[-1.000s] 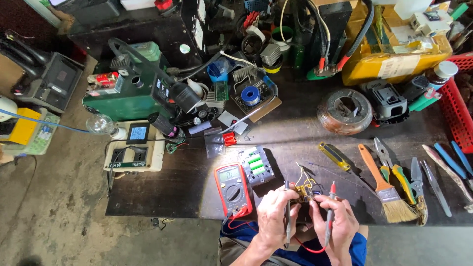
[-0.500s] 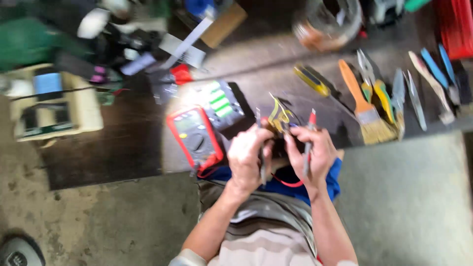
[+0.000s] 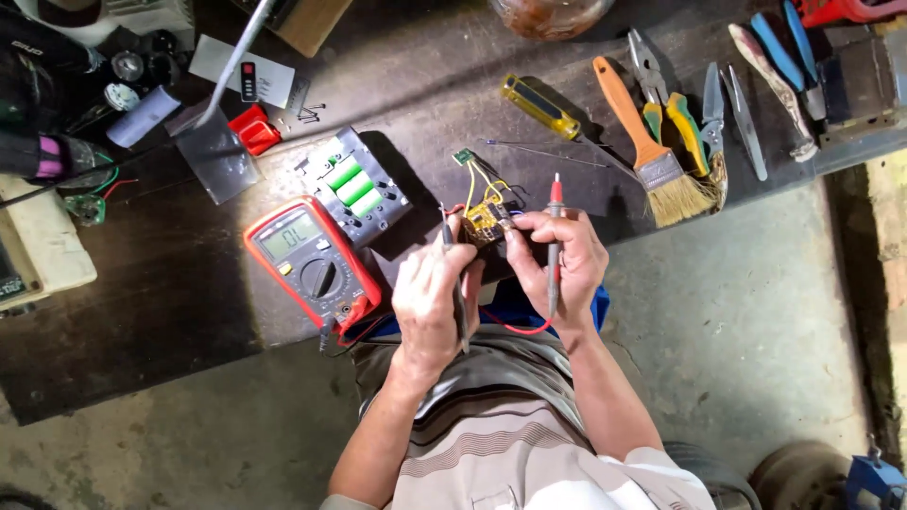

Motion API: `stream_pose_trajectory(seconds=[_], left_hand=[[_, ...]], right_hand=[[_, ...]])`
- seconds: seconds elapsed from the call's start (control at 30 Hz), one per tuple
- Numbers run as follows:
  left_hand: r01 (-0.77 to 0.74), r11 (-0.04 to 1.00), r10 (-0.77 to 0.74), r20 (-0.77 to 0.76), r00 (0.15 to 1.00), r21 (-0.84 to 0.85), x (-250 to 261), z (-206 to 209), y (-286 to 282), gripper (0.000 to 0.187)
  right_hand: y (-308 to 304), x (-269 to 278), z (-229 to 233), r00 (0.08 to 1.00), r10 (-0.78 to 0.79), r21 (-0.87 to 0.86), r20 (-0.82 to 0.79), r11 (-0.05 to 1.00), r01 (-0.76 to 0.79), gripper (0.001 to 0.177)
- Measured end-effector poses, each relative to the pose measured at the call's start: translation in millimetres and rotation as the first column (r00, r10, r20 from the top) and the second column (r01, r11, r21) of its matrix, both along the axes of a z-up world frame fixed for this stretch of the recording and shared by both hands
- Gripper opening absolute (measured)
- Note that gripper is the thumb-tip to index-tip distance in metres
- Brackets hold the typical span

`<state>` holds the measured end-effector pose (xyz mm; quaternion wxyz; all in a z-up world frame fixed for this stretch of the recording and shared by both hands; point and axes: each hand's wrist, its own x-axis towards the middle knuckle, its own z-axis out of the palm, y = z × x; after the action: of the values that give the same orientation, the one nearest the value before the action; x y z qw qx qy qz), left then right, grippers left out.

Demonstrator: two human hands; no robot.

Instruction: The person uses a multimeter to test a small circuit board and a battery pack. They hold the probes against various points on the circuit board and the battery terminals to measure voltage, with the multimeter display visible throughout.

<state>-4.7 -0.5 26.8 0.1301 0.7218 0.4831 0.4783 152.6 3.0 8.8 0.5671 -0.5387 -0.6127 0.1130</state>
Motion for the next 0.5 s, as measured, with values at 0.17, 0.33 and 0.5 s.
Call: stream_pose_trajectory(seconds=[0.17,0.33,0.5], left_hand=[[0.058,0.989,-0.077,0.134,0.988,0.136,-16,-6,-24,0.014],[-0.21,0.93,0.251,-0.103,0.963,0.301,-67,22,-47,0.023],[-0.427,0.89,0.448,-0.133,0.884,0.161,-91,1,-32,0.065]], right_hand=[[3,-4,2,0.999,-0.025,0.031,-0.038,0.999,0.027,0.028],[5,-3,-9,0.999,-0.02,0.027,0.028,0.999,0.019,0.03],[6,-4,-11,0.998,-0.008,0.019,0.064,1.0,0.007,0.029]])
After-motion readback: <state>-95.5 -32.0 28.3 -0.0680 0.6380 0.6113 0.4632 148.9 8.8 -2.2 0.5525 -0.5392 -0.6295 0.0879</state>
